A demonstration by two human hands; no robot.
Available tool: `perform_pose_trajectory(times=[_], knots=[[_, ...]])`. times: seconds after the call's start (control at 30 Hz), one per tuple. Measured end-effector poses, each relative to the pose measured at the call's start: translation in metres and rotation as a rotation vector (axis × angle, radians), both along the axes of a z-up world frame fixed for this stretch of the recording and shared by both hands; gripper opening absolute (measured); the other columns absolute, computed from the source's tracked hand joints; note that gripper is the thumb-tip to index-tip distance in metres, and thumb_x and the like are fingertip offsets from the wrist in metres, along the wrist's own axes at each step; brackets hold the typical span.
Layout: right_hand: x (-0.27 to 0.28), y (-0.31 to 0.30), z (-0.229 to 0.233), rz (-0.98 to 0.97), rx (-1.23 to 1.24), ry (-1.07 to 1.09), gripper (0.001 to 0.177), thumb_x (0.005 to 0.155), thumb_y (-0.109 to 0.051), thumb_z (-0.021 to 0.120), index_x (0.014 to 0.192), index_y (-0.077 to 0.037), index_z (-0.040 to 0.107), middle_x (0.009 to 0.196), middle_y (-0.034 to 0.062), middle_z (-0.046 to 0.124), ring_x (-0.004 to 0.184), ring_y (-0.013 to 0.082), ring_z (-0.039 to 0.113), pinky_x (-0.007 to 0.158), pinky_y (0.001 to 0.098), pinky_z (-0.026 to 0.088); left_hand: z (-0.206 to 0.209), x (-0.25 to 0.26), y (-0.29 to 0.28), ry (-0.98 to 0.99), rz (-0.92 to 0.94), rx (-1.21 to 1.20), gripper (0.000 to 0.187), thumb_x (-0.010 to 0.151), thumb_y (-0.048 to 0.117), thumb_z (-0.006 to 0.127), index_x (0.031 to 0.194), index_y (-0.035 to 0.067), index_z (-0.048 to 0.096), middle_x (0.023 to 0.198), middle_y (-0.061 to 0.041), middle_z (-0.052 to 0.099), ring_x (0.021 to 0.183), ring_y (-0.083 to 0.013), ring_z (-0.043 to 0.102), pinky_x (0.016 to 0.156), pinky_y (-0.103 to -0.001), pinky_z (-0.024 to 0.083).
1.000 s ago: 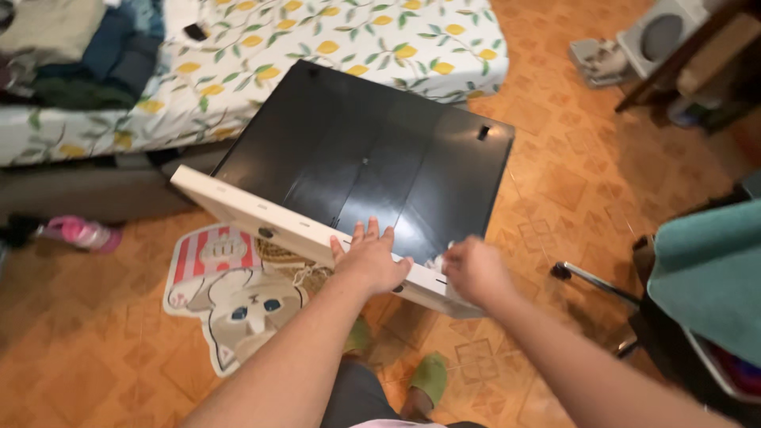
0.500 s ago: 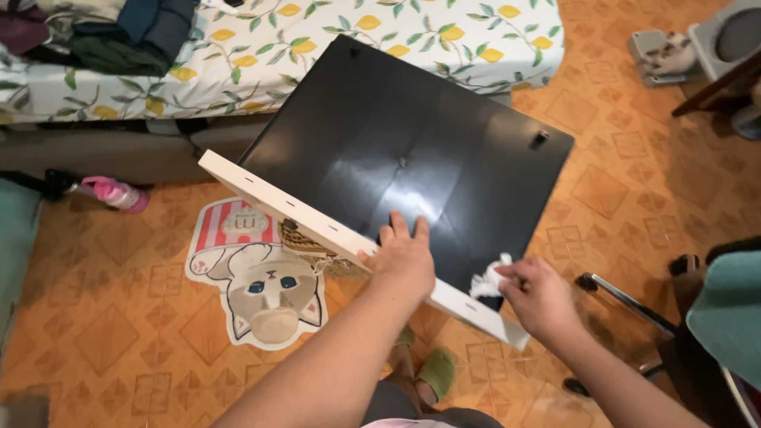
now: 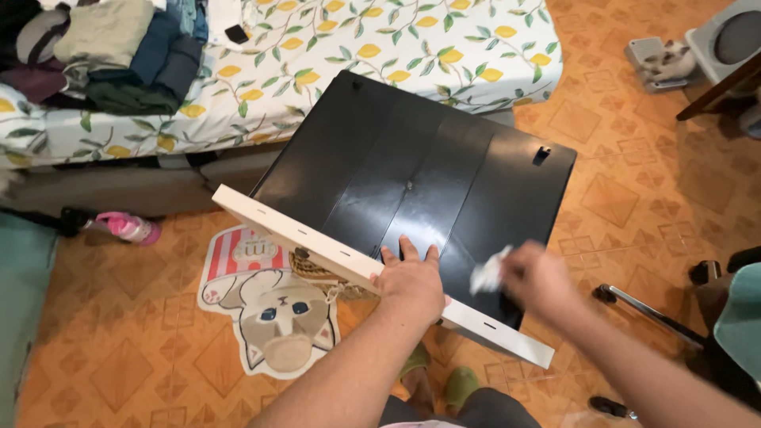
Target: The person wipes the white front panel of a drawer with a white cloth, then flips the drawer over and wipes the black underside. The drawer is handled one at a time and cleaned on both sides.
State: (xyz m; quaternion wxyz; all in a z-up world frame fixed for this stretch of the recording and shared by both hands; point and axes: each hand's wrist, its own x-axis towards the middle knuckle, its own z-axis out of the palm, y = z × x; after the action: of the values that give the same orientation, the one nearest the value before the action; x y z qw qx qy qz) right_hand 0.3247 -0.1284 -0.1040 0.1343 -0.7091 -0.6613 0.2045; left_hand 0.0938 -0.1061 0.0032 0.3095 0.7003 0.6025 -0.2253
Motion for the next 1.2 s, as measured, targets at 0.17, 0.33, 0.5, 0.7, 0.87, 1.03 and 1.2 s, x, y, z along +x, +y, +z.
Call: perform_pose_trajectory(times=[0.17, 0.33, 0.5, 0.7, 0.87, 1.03, 1.2], knots=[[0.021, 0.038, 0.003, -0.124, 0.107, -0.044, 0.015, 0.084, -0.011, 0.072, 0.098, -0.008, 0.076, 0.105, 0.0160, 0.069, 0.099, 0.0380, 0.068, 0.087, 0.0458, 0.056, 0.007, -0.005, 0.004, -0.010, -0.013, 0.010, 0.098, 0.086, 0.048, 0.081, 0.163, 0.029, 0.023, 0.171, -0.018, 0.009, 0.153, -0.0489, 0.019, 0.113, -0.060, 0.042], [-0.011, -0.014, -0.030, 0.199, 0.190, 0.049, 0.014, 0.076, -0.006, 0.070, 0.087, -0.011, 0.078, 0.101, 0.0107, 0.071, 0.094, 0.0327, 0.072, 0.083, 0.0412, 0.059, 0.007, -0.007, 0.004, -0.019, -0.012, 0.021, 0.100, 0.083, 0.047, 0.084, 0.163, 0.028, 0.027, 0.170, -0.017, 0.014, 0.152, -0.0489, 0.022, 0.110, -0.057, 0.046], [0.033, 0.037, -0.007, -0.011, 0.102, -0.170, 0.017, 0.080, -0.007, 0.069, 0.094, -0.011, 0.077, 0.104, 0.0127, 0.072, 0.093, 0.0341, 0.072, 0.085, 0.0447, 0.059, 0.004, -0.005, 0.007, -0.014, -0.013, 0.020, 0.100, 0.083, 0.048, 0.084, 0.163, 0.029, 0.027, 0.170, -0.017, 0.013, 0.152, -0.0487, 0.022, 0.110, -0.057, 0.046], [-0.034, 0.010, -0.013, 0.194, 0.263, -0.204, 0.019, 0.080, -0.006, 0.064, 0.093, -0.011, 0.077, 0.105, 0.0132, 0.071, 0.098, 0.0341, 0.068, 0.088, 0.0457, 0.057, 0.006, -0.004, 0.007, -0.016, 0.019, -0.002, 0.099, 0.082, 0.047, 0.085, 0.162, 0.030, 0.029, 0.170, -0.015, 0.014, 0.153, -0.0467, 0.023, 0.110, -0.059, 0.045], [-0.011, 0.012, -0.020, 0.156, 0.161, 0.005, 0.025, 0.079, -0.011, 0.069, 0.102, -0.010, 0.077, 0.110, 0.0138, 0.070, 0.097, 0.0350, 0.069, 0.085, 0.0444, 0.057, 0.004, -0.006, 0.004, -0.027, -0.001, 0.029, 0.099, 0.081, 0.048, 0.084, 0.162, 0.030, 0.029, 0.170, -0.015, 0.014, 0.153, -0.0475, 0.022, 0.111, -0.057, 0.045], [0.032, 0.072, -0.007, 0.108, 0.303, -0.237, 0.010, 0.080, -0.008, 0.070, 0.088, -0.008, 0.076, 0.100, 0.0171, 0.070, 0.093, 0.0366, 0.067, 0.085, 0.0452, 0.056, 0.008, -0.003, 0.007, -0.021, 0.022, 0.012, 0.098, 0.081, 0.046, 0.085, 0.161, 0.029, 0.031, 0.169, -0.015, 0.016, 0.153, -0.0478, 0.022, 0.110, -0.059, 0.046], [-0.053, 0.023, -0.001, 0.530, 0.519, 0.108, 0.020, 0.071, -0.004, 0.069, 0.091, -0.002, 0.073, 0.099, 0.0203, 0.069, 0.085, 0.0409, 0.063, 0.077, 0.0469, 0.054, 0.008, -0.001, 0.008, -0.032, 0.067, 0.019, 0.095, 0.078, 0.041, 0.089, 0.157, 0.028, 0.038, 0.169, -0.014, 0.017, 0.152, -0.0475, 0.024, 0.110, -0.060, 0.045]])
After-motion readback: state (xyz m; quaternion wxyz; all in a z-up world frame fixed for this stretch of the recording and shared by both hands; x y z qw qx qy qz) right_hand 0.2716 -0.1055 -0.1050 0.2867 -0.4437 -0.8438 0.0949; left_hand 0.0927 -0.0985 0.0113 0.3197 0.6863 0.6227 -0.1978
